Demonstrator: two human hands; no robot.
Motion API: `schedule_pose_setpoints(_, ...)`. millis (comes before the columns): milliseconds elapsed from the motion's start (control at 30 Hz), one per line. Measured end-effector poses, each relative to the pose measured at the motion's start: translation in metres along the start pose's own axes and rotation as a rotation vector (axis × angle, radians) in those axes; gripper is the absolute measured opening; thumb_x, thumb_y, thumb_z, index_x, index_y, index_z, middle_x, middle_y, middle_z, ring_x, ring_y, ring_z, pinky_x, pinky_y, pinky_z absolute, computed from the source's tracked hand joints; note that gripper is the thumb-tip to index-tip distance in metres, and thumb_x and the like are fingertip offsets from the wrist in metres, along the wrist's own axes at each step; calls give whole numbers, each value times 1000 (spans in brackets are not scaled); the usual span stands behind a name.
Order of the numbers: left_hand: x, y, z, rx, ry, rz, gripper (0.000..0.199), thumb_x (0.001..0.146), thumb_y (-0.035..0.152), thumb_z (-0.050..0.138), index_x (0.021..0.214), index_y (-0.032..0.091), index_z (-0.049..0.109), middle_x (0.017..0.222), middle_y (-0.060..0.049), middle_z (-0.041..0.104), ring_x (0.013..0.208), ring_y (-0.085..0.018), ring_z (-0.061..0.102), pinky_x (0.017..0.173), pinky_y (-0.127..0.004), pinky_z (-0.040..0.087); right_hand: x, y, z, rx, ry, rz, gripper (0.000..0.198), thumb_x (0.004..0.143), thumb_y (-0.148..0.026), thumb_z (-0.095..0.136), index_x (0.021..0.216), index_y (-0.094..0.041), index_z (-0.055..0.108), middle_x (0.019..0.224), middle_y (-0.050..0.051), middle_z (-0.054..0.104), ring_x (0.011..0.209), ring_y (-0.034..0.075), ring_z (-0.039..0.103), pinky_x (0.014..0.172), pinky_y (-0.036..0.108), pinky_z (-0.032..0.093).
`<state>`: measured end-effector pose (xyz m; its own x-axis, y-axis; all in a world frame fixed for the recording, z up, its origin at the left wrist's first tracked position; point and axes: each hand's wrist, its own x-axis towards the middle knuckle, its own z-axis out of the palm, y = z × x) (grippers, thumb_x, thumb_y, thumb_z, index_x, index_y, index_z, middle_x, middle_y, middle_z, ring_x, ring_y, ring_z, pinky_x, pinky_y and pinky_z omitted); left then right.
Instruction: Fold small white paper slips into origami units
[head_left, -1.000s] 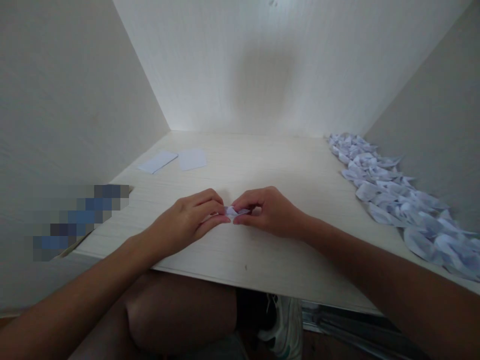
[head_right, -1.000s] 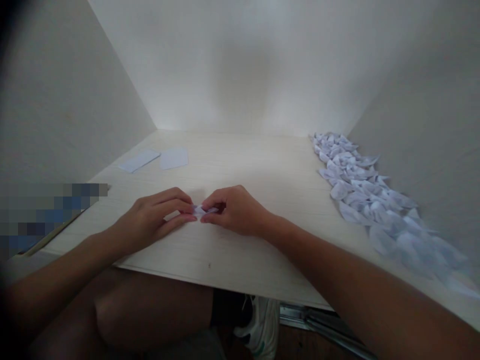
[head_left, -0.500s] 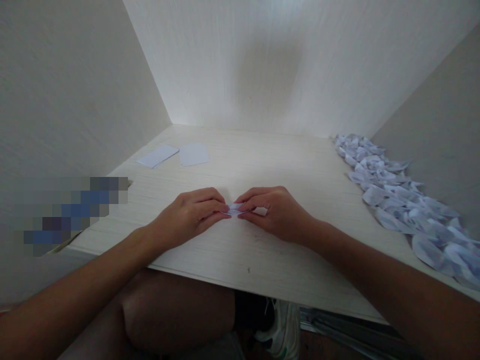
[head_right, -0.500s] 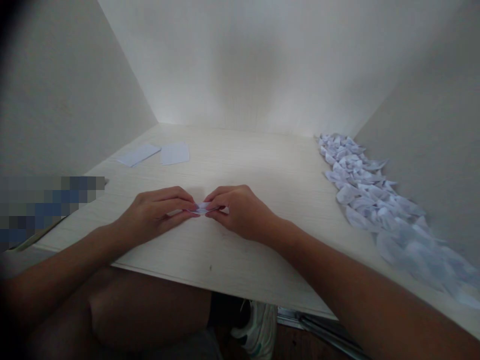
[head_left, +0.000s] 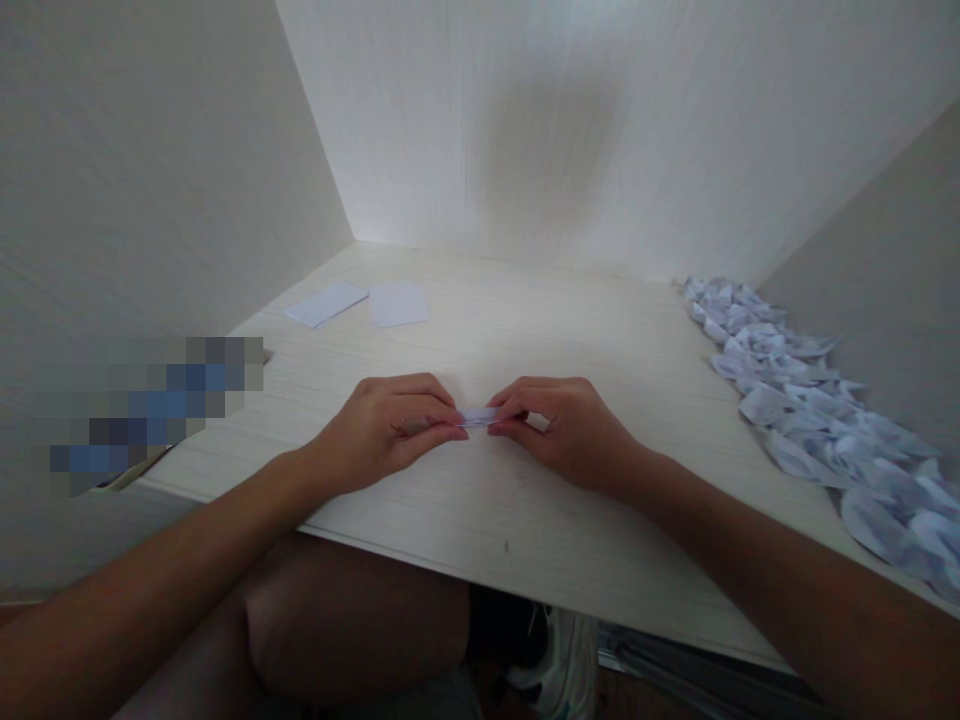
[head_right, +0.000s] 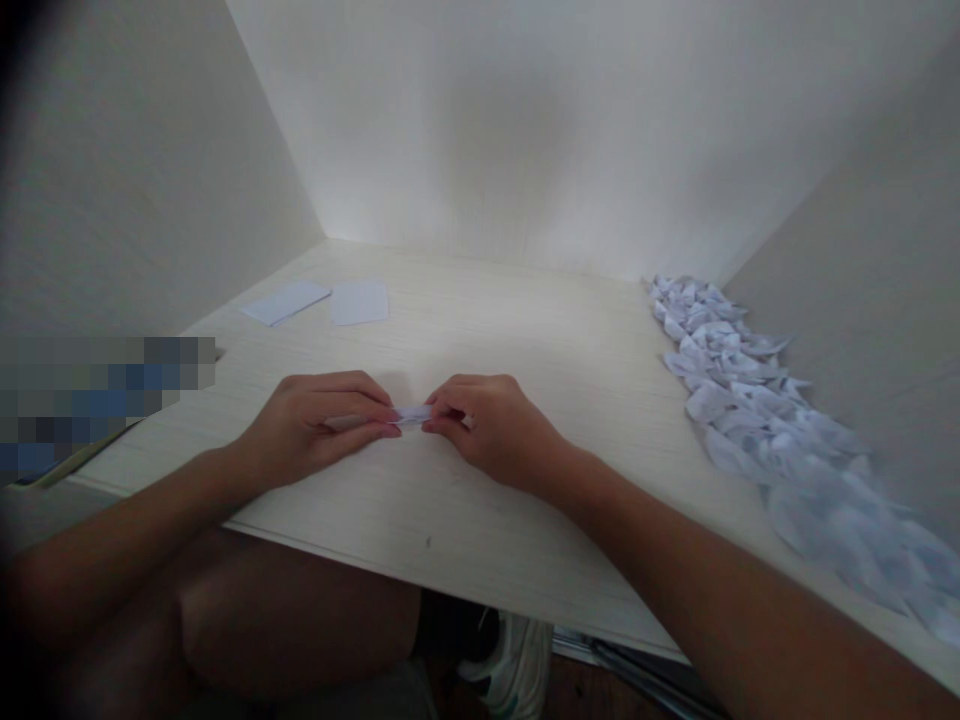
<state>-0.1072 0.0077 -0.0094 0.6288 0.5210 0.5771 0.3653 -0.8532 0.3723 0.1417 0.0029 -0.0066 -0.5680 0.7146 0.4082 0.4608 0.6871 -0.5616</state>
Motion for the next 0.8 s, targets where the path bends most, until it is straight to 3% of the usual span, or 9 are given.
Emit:
schedule_pose_setpoints(200, -1, -1, 1, -161, 47, -223, 11, 86, 27, 80, 90, 18, 75, 80, -2, 76, 70, -13, 70, 64, -22, 55, 0, 1, 1, 122, 20, 78, 8, 87, -20, 76, 79, -17, 76, 86, 5, 79, 75, 15, 71, 73, 28, 54)
schedule_pose_setpoints(600, -2, 2, 1, -307, 88, -245, 10, 87, 29, 79, 90, 21, 75, 82, -4, 76, 71, -15, 70, 64, -28, 59, 0, 3, 4, 210, 24, 107, 5, 84, -20, 76, 79, -19, 76, 90, 5, 80, 75, 15, 72, 69, 27, 56)
schedule_pose_setpoints(800, 0, 6, 2, -345, 63, -189, 5, 88, 23, 77, 87, 19, 73, 81, -4, 74, 72, -15, 69, 66, -27, 58, -1, 6, 6, 218, 26, 90, 4, 84, -17, 75, 81, -19, 77, 93, 6, 81, 78, 16, 74, 74, 29, 58)
